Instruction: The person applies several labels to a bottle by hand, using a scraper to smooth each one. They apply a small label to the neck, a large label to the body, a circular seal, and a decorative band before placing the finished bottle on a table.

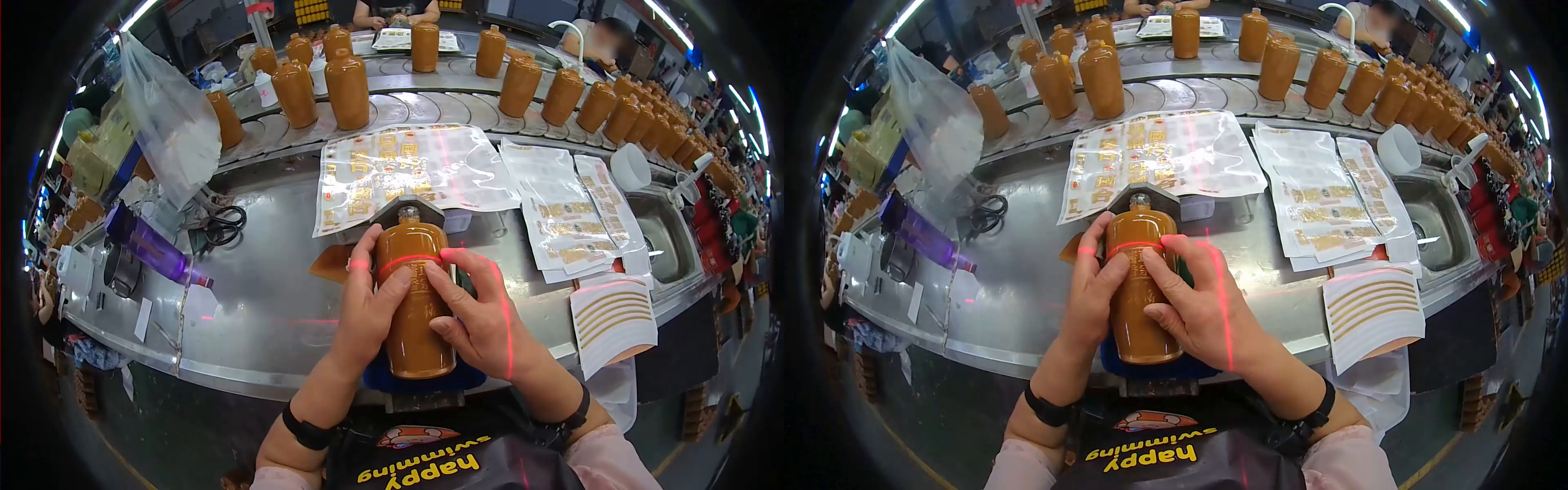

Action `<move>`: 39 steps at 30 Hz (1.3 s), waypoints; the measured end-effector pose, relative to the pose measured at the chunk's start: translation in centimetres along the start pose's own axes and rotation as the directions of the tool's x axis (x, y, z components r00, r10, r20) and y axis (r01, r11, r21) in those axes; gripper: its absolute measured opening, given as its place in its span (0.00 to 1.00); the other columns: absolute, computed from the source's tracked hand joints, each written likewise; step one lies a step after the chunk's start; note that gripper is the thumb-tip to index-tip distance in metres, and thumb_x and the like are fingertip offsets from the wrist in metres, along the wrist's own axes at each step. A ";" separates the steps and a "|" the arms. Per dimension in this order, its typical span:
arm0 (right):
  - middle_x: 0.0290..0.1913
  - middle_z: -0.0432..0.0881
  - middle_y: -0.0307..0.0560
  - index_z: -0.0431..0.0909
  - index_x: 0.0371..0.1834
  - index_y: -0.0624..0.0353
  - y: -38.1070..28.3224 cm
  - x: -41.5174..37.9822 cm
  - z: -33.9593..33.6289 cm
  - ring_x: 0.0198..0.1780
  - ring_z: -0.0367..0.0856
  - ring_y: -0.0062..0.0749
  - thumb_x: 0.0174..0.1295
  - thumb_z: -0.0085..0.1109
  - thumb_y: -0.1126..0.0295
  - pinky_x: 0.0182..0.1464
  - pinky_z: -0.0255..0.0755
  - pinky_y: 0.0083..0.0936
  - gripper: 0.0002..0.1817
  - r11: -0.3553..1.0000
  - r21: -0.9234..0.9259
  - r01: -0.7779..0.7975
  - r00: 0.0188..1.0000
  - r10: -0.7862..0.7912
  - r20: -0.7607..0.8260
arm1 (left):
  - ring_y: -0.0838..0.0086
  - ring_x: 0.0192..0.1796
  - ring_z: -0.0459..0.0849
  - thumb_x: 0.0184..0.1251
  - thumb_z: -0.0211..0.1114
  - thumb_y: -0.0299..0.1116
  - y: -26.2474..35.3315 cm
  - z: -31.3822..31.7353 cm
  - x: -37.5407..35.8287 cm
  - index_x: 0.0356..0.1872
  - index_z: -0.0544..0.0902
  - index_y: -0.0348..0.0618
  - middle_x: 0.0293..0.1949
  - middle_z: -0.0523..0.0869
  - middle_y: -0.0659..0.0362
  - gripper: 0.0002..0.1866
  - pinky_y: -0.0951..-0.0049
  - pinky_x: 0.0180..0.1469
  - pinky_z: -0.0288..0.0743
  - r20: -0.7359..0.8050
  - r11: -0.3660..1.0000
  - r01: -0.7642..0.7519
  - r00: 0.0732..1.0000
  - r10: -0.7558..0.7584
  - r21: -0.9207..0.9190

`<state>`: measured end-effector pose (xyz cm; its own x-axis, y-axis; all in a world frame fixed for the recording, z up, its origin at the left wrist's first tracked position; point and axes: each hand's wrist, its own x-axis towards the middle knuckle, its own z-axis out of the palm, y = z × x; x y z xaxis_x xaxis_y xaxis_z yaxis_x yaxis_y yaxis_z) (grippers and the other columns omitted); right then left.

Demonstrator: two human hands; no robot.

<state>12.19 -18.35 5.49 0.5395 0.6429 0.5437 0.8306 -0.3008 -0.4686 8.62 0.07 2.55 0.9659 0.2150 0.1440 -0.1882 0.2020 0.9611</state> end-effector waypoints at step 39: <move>0.55 0.77 0.55 0.68 0.67 0.64 -0.3 -1.4 -0.7 0.44 0.80 0.30 0.67 0.58 0.74 0.45 0.75 0.23 0.25 0.937 0.319 -0.140 0.965 0.202 -0.169 | 0.62 0.67 0.70 0.66 0.69 0.44 -0.5 -0.2 0.6 0.73 0.55 0.27 0.66 0.69 0.43 0.45 0.66 0.69 0.65 0.001 0.992 -0.021 1.000 0.021 0.121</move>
<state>11.23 -19.64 5.32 0.7113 0.4407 0.5476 0.6589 -0.1469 -0.7377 9.22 0.32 2.10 0.9620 0.2180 0.1642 -0.1854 0.0808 0.9793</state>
